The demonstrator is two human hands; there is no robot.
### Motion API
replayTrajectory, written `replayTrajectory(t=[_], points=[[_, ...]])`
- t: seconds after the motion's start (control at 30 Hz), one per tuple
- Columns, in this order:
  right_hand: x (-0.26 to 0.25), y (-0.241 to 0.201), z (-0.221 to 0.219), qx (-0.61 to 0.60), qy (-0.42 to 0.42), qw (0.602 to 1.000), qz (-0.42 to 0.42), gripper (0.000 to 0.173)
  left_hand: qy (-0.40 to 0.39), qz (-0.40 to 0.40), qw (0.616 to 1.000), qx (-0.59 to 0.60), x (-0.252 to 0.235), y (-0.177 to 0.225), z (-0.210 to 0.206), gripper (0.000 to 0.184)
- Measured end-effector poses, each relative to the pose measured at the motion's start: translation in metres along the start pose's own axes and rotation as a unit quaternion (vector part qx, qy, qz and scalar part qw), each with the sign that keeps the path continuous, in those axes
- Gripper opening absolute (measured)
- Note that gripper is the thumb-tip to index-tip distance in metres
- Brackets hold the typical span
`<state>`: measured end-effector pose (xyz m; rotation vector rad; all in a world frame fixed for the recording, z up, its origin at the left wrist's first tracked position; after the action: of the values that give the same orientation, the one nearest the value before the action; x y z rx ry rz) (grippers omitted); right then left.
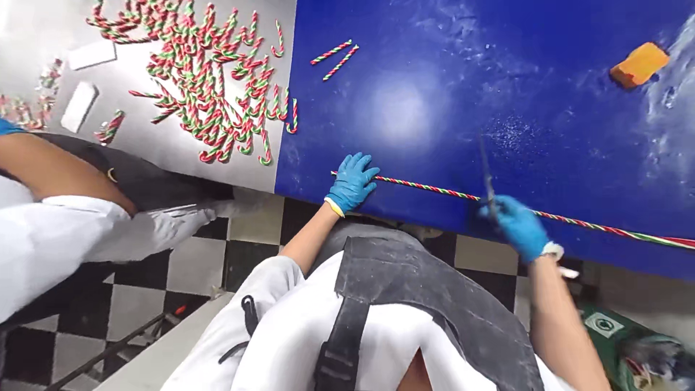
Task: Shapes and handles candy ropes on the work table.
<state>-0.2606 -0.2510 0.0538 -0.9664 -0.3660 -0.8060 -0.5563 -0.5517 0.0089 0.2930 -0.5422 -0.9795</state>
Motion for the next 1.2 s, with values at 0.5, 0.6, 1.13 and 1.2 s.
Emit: replayTrajectory(t=[0.5,0.6,1.13,1.2], points=[[0.013,-0.099,-0.232,-0.330,-0.272,0.903,-0.038,0.029,0.045,-0.077,0.996,0.028,-0.005,-0.011,-0.004,0.029],[0.015,-0.089,-0.220,-0.294,-0.247,0.923,-0.009,0.027,0.035,-0.058,0.998,0.009,-0.002,-0.011,0.000,0.033],[0.044,-0.005,-0.145,-0.358,-0.291,0.885,-0.059,0.037,0.015,-0.177,0.984,0.006,-0.067,0.111,-0.041,0.032],[0.031,-0.012,-0.148,-0.379,-0.267,0.884,-0.061,0.033,0.040,-0.157,0.987,-0.013,-0.068,0.106,-0.040,0.031]])
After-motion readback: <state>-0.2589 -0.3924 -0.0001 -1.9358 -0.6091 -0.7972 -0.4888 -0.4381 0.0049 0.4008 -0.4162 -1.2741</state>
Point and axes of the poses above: each hand's wrist, its own x-axis away from the middle knuckle, its own z-axis out of the back of the hand, y = z × x, the point moved 5 cm from there along -x, towards the middle knuckle, and after that the axes turned 3 degrees about -y, right-handed, at the moved point
